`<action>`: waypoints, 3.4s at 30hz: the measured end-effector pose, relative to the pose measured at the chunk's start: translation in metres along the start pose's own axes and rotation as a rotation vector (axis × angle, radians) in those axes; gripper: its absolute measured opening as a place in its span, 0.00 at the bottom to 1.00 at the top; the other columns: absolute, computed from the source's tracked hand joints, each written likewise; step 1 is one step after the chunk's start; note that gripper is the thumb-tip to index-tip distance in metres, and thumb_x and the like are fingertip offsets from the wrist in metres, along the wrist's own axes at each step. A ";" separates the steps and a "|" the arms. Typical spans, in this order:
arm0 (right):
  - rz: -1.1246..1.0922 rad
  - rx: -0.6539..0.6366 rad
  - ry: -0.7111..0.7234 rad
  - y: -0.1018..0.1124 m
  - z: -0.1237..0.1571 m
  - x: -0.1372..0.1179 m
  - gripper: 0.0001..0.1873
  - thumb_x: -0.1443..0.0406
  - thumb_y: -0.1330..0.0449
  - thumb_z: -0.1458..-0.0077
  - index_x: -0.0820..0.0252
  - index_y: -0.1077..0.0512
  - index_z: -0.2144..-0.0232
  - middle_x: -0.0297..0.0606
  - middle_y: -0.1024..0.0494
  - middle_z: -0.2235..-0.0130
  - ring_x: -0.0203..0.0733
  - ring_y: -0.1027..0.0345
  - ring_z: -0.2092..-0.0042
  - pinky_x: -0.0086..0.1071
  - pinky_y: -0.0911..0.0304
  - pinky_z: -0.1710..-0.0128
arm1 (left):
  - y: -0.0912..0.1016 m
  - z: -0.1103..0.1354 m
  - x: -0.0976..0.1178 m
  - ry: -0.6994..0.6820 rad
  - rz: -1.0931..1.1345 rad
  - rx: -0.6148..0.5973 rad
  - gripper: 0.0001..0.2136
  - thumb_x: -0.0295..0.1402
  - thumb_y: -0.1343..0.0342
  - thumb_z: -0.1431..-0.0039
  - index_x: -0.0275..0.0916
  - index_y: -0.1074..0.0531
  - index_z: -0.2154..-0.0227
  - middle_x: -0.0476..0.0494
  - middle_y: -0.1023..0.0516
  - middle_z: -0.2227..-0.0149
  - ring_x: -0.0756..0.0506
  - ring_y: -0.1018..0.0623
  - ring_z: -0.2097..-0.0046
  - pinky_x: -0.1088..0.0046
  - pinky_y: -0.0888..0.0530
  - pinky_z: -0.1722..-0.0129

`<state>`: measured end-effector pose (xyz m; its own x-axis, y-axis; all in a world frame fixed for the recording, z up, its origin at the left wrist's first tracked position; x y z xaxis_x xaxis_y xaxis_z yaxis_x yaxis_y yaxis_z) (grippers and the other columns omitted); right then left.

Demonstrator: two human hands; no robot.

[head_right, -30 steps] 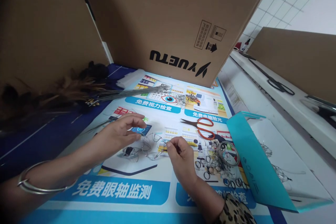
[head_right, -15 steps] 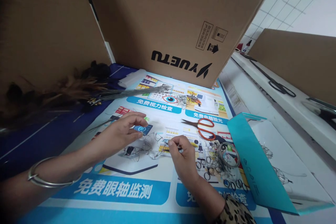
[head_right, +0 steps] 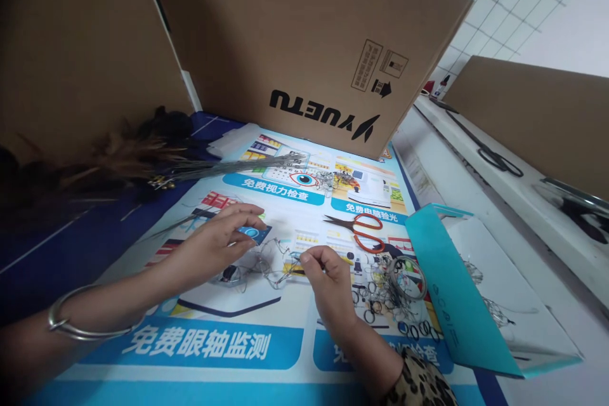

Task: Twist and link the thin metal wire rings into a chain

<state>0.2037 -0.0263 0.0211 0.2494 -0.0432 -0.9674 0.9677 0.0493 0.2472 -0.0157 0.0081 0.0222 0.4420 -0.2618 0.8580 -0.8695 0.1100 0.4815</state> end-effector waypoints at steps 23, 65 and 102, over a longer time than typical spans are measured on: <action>0.078 0.037 0.102 -0.002 0.004 -0.016 0.08 0.62 0.41 0.48 0.60 0.30 0.76 0.32 0.31 0.75 0.36 0.41 0.72 0.28 0.44 0.71 | -0.002 -0.001 -0.008 -0.059 -0.055 0.009 0.09 0.29 0.50 0.47 0.41 0.29 0.63 0.42 0.38 0.48 0.41 0.31 0.49 0.68 0.23 0.57; -0.098 0.008 -0.035 -0.003 -0.001 0.007 0.12 0.56 0.41 0.47 0.59 0.30 0.72 0.32 0.30 0.75 0.37 0.40 0.71 0.29 0.45 0.71 | 0.055 0.012 -0.009 0.065 -0.434 -0.188 0.10 0.36 0.52 0.41 0.42 0.26 0.68 0.49 0.23 0.68 0.46 0.26 0.66 0.74 0.33 0.66; -0.006 -0.063 0.047 -0.010 0.003 0.002 0.11 0.60 0.43 0.45 0.60 0.32 0.75 0.31 0.35 0.76 0.35 0.44 0.72 0.28 0.47 0.71 | 0.031 0.000 -0.022 0.014 -0.408 -0.204 0.15 0.35 0.49 0.45 0.39 0.32 0.55 0.42 0.27 0.56 0.42 0.28 0.55 0.67 0.32 0.55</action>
<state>0.1946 -0.0298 0.0165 0.2398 0.0033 -0.9708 0.9647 0.1115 0.2386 -0.0521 0.0175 0.0188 0.7437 -0.3097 0.5925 -0.5630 0.1879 0.8048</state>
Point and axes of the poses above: each hand's wrist, its own z-axis away from the middle knuckle, its own y-axis out of the back of the hand, x = y × z, the point moved 1 cm from there along -z, towards the middle knuckle
